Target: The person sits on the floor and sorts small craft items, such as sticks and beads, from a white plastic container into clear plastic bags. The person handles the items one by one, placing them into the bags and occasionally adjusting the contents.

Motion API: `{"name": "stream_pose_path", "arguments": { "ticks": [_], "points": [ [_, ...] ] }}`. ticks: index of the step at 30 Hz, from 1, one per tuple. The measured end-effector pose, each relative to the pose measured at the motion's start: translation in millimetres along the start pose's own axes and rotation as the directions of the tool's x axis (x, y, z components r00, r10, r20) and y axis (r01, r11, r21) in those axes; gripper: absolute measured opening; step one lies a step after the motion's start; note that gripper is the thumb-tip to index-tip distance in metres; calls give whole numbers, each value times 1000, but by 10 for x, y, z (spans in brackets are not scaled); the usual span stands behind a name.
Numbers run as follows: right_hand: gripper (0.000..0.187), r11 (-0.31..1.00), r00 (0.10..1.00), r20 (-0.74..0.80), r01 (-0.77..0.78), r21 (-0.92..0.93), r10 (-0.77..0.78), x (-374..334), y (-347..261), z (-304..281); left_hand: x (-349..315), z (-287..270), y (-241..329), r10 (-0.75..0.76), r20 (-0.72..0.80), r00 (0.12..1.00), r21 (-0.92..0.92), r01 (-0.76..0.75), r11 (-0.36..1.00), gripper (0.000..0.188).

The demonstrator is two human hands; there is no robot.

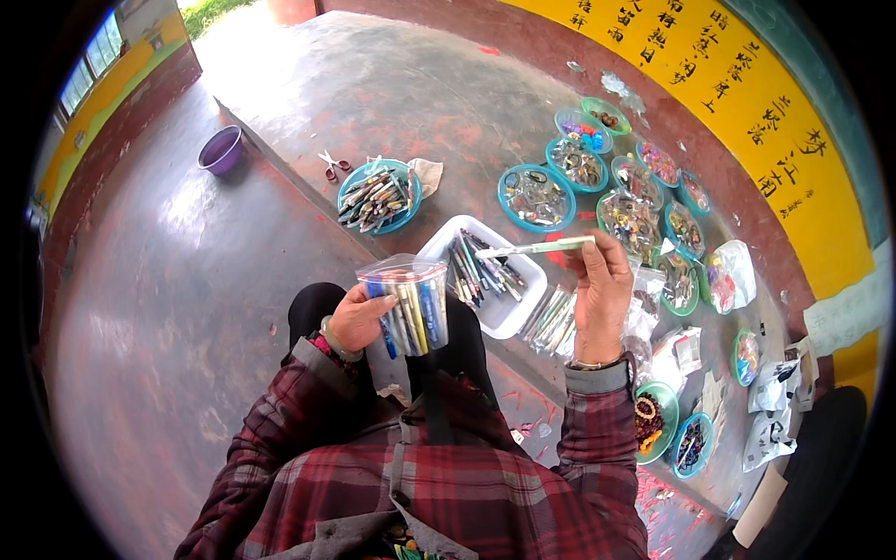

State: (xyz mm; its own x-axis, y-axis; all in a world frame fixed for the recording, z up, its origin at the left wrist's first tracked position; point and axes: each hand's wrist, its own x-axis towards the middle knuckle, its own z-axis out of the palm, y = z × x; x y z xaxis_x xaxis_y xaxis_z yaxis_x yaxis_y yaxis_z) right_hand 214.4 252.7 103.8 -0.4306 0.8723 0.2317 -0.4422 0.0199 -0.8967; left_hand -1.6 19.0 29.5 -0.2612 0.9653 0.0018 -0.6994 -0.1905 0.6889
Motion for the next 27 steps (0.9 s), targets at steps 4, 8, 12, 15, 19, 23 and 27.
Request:
{"name": "stream_pose_path", "arguments": {
  "ticks": [4, 8, 12, 15, 19, 23, 27],
  "points": [
    [21, 992, 975, 222, 57, -110, -31, -46, -316, 573, 19, -76, -73, -41, 36, 999, 27, 40, 999, 42],
    [21, 986, 932, 363, 59, -153, 1, -6, -236, 923, 25, -111, -75, -32, 56, 998, 72, 28, 997, 45],
    [20, 980, 904, 426, 49, -191, 38, 67, -103, 1143, 24, -109, -39, -44, 76, 996, 91, 37, 995, 49],
    [19, 978, 887, 451, -2, -211, 99, 65, -83, 1260, 15, -104, -38, -38, 63, 997, 95, 32, 995, 52],
    [19, 964, 861, 485, -20, -265, 151, 94, -48, 1324, 13, -80, -13, -43, 89, 995, 94, 34, 995, 53],
    [20, 945, 814, 541, -30, -325, 211, 139, -30, 1397, 4, -59, -16, -34, 92, 995, 86, 26, 996, 48],
    [23, 922, 761, 597, -4, -387, 254, 162, -16, 1506, -10, -61, -30, -18, 83, 996, 92, 10, 996, 44]
  ]
}}
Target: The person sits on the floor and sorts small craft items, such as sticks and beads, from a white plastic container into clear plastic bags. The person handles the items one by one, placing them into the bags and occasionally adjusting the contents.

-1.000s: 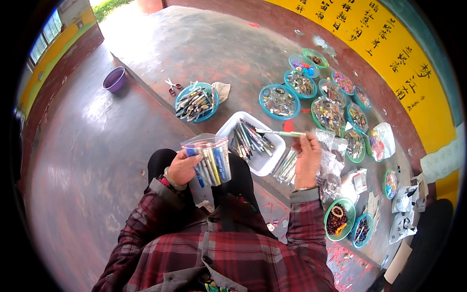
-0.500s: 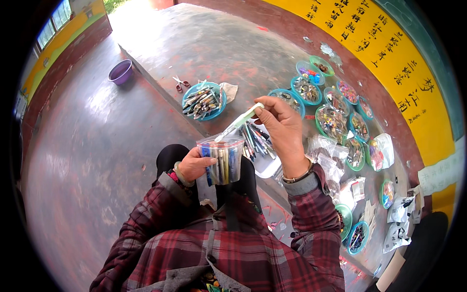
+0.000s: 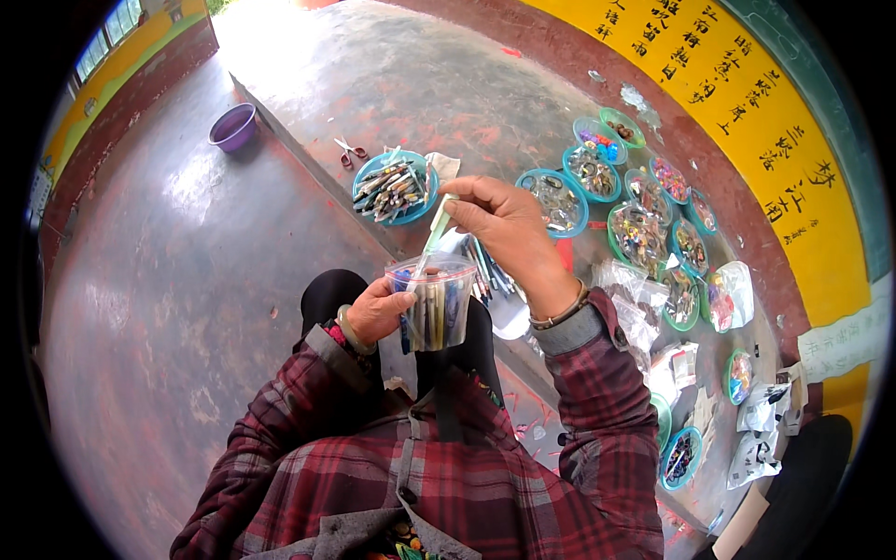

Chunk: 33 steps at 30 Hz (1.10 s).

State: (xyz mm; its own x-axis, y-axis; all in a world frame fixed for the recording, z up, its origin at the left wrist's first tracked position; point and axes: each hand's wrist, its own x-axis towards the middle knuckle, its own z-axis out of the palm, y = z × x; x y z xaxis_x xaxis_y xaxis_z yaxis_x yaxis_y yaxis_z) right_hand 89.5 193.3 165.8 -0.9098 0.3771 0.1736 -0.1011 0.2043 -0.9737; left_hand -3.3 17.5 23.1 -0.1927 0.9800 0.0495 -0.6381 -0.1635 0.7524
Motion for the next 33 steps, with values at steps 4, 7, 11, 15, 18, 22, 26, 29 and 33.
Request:
{"name": "stream_pose_path", "arguments": {
  "ticks": [4, 7, 11, 15, 18, 22, 26, 29, 33],
  "points": [
    [18, 997, 992, 104, -62, -35, 66, 81, 52, 73, 4, 3, 9, 17, 34, 999, 0, -17, 1000, 46],
    [11, 999, 997, 71, 9, 32, -12, 59, 167, 193, 18, -24, -1, 7, 39, 999, -8, -7, 1000, 50],
    [11, 989, 998, 62, 12, -147, -2, -8, 283, 254, 14, -74, -45, 12, 27, 1000, -6, -12, 1000, 48],
    [12, 963, 995, 35, -82, -256, 94, -102, 228, 334, 2, -114, -87, 32, -7, 999, 5, -32, 999, 43],
    [11, 946, 996, 40, -61, -319, 78, -129, 346, 350, 9, -129, -115, 45, -1, 999, -45, -45, 998, 39],
    [11, 877, 991, 117, 111, -468, -63, -164, 382, 358, -11, -165, -135, 27, -25, 999, -59, -29, 998, 38],
    [17, 757, 965, 158, 262, -598, -209, -205, 470, 381, -8, -232, -182, 29, -52, 998, -21, -30, 999, 37],
    [23, 726, 958, 170, 285, -625, -230, -254, 508, 376, -3, -108, -92, 30, -48, 998, -16, -31, 999, 38],
    [26, 672, 951, 203, 309, -673, -233, -301, 482, 371, 19, -157, -129, 37, -58, 998, 39, -34, 999, 39]
  ]
}}
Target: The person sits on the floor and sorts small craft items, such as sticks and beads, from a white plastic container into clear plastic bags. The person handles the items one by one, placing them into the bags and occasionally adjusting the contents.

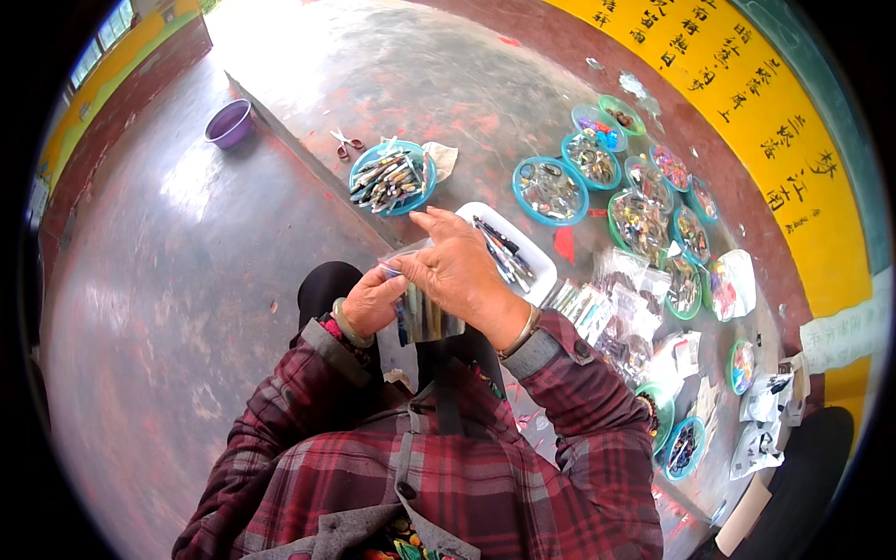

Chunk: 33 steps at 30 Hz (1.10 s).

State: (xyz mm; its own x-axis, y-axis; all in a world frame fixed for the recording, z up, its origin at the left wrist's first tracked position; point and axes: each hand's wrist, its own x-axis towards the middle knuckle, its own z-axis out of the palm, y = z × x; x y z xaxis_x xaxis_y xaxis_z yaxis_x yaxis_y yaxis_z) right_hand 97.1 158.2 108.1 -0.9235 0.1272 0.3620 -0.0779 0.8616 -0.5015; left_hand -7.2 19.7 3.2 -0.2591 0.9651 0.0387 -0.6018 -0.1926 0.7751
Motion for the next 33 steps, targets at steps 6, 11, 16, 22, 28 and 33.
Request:
{"name": "stream_pose_path", "arguments": {
  "ticks": [6, 11, 16, 22, 28, 33],
  "points": [
    [26, 970, 992, -117, -21, 242, 51, 19, 166, -102, -34, 164, 152, 17, 9, 1000, -107, -16, 994, 43],
    [21, 825, 854, -283, -254, 505, 436, -137, 801, -183, -35, 159, 171, -28, -101, 994, -58, 22, 998, 49],
    [26, 780, 783, -131, -560, 280, 608, -741, 1743, 377, -56, 149, 191, -10, -113, 994, -57, 3, 998, 47],
    [32, 630, 645, 24, -753, 188, 764, -1397, 2414, 1358, -90, 99, 196, 7, -155, 988, -47, -14, 999, 45],
    [33, 503, 502, -33, -863, 43, 864, -1443, 2671, 1853, -133, 89, 219, 0, -175, 985, -48, -9, 999, 47],
    [30, 466, 460, -96, -883, 50, 883, -1342, 2679, 1949, -151, 90, 249, -3, -160, 987, -69, -8, 998, 49]
  ]
}}
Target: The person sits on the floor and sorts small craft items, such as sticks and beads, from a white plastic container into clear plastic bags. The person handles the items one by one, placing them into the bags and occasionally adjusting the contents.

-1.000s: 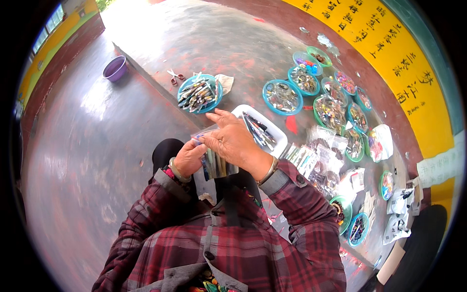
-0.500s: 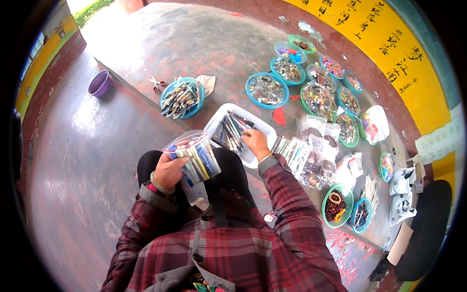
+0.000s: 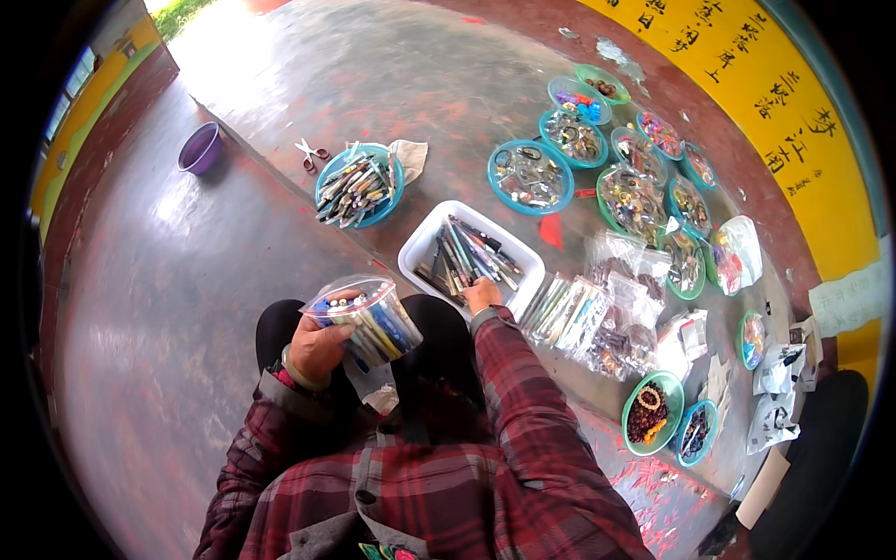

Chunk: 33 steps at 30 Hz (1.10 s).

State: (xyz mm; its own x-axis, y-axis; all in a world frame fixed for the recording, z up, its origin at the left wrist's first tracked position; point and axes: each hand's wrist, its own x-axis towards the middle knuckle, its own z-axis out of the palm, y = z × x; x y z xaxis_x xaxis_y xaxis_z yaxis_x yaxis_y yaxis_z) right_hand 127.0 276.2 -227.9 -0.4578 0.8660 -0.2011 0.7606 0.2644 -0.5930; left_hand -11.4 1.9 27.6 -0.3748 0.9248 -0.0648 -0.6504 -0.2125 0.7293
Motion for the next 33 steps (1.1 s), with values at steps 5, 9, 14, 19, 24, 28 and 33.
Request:
{"name": "stream_pose_path", "arguments": {
  "ticks": [5, 9, 14, 19, 24, 28, 33],
  "points": [
    [21, 996, 998, -14, 58, -70, -60, 18, 0, -20, 24, 10, 11, -13, 19, 1000, 14, 13, 1000, 49],
    [23, 994, 994, -43, 102, 30, -101, -123, -97, -208, 18, -8, -16, -13, 21, 1000, -11, 13, 1000, 48],
    [27, 942, 962, -268, 141, 305, -57, -254, 7, -504, 41, 49, -5, -5, 41, 999, 20, 5, 1000, 46],
    [18, 624, 965, -234, 108, 774, 122, -655, -341, -1326, 42, 97, -3, -22, 13, 1000, 43, 21, 999, 45],
    [11, 357, 914, -383, 316, 879, 136, -942, -689, -2025, 83, 95, -65, -3, 67, 998, 25, 1, 1000, 45],
    [12, 207, 895, -445, 429, 879, 38, -1253, -1190, -2474, 107, 72, -94, 9, 123, 992, 35, -14, 999, 45],
    [13, 153, 828, -488, 539, 828, -276, -1534, -1882, -2786, 103, 98, -105, 35, 145, 989, 80, -47, 996, 43]
  ]
}}
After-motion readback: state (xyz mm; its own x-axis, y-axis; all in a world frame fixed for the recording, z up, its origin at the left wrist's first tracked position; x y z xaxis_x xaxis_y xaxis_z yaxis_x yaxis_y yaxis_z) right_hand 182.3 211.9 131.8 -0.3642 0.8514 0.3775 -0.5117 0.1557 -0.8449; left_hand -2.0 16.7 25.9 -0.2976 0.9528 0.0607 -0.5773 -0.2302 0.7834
